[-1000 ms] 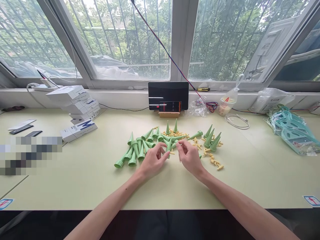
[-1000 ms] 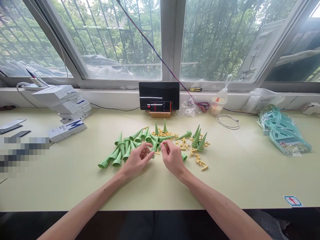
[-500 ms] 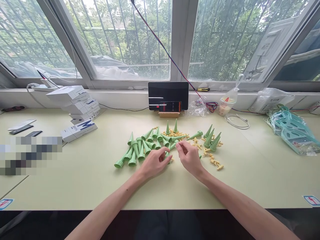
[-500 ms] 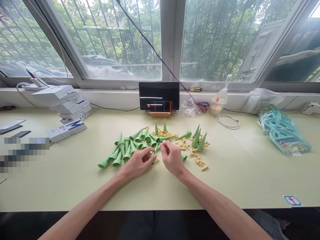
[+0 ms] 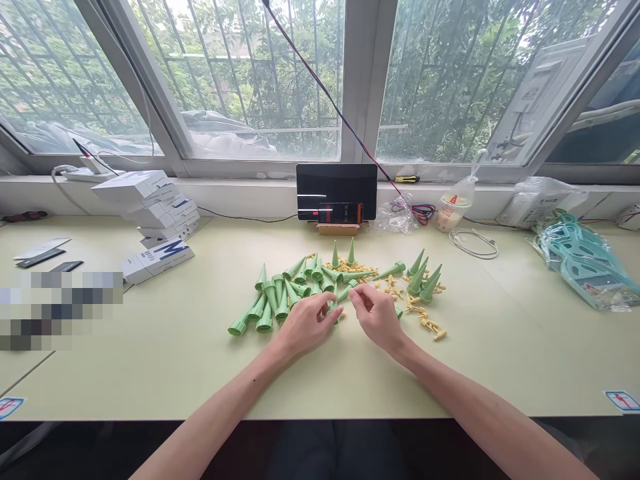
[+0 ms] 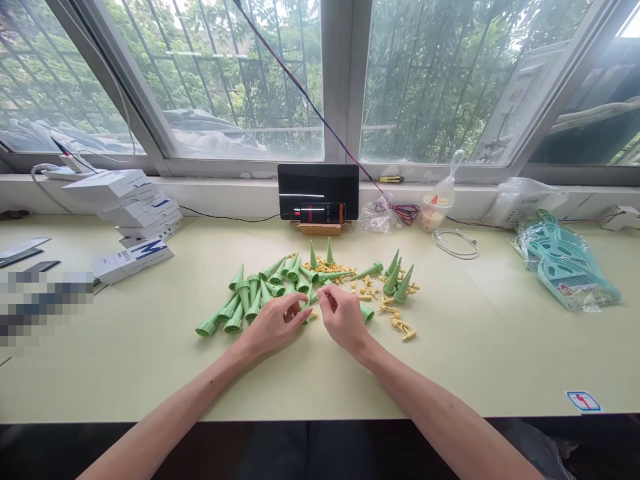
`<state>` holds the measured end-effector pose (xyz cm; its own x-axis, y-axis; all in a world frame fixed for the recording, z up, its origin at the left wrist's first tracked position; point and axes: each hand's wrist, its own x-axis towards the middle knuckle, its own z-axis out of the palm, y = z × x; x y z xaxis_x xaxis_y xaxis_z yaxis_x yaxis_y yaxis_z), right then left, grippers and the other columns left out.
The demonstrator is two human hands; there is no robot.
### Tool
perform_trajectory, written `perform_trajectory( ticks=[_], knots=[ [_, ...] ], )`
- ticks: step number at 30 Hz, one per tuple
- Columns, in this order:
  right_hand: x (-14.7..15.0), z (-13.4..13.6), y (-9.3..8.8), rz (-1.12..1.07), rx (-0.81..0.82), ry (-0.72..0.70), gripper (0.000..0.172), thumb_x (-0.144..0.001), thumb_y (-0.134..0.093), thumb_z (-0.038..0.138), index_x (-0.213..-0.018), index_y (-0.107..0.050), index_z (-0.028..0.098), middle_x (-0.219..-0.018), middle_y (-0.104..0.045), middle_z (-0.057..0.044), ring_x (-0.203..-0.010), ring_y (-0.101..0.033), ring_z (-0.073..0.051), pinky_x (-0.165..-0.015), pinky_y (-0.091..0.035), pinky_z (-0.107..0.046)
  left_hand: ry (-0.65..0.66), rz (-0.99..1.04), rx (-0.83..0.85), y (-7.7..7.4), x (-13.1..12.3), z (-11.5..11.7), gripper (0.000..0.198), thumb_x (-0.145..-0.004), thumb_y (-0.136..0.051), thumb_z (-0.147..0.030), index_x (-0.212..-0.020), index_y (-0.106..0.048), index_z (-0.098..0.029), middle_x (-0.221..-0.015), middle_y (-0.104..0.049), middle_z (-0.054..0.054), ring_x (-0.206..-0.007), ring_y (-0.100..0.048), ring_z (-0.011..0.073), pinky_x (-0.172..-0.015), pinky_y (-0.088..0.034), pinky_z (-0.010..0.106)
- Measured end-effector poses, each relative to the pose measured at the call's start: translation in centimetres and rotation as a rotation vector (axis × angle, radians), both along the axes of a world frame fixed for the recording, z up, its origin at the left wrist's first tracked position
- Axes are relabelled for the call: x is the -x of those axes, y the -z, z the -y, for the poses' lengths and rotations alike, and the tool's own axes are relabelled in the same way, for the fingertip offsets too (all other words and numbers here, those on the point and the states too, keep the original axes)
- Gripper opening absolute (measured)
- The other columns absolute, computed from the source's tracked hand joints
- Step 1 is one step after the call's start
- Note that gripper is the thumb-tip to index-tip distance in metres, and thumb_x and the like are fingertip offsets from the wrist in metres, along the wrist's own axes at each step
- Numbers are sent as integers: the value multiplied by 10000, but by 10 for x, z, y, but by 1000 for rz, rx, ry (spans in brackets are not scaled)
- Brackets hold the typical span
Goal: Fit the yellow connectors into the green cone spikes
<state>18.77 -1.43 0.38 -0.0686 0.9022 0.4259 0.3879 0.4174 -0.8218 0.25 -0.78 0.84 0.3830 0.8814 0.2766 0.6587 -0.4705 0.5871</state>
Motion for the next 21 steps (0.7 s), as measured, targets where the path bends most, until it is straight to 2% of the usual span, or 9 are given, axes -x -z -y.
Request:
perform_trajectory(
  ticks=[7,11,16,21],
  knots=[
    [1,1,-2,7,-12,-32,273,-964,-477,357,-773,-588,197,-559,-451,37,-491,-387,-115,-492,-316,-252,-6,39,17,-1,0,1,266,-923,-533,-438,-986,-649,-207,-762,-574,9,-593,-482,137,-582,-398,267],
    [1,1,-1,13,-17,-42,282,-965,-477,366,-772,-592,196,-563,-462,34,-494,-388,-117,-491,-313,-253,-49,125,-44,-3,0,-1,273,-950,-501,-407,-864,-642,-190,-773,-557,24,-647,-495,145,-609,-409,271],
    [0,-1,0,34,-26,-37,290,-967,-471,369,-769,-592,196,-561,-451,34,-495,-377,-120,-493,-303,-255,-134,274,-93,-3,2,-5,284,-963,-493,-375,-785,-603,-182,-746,-553,17,-625,-474,133,-578,-388,260],
    [-2,-2,1,86,-59,-13,284,-967,-472,343,-751,-583,196,-557,-453,34,-491,-382,-119,-499,-296,-253,-97,268,-77,-2,1,-3,317,-971,-480,-360,-720,-553,-181,-668,-511,-1,-603,-431,130,-576,-360,264]
  ],
)
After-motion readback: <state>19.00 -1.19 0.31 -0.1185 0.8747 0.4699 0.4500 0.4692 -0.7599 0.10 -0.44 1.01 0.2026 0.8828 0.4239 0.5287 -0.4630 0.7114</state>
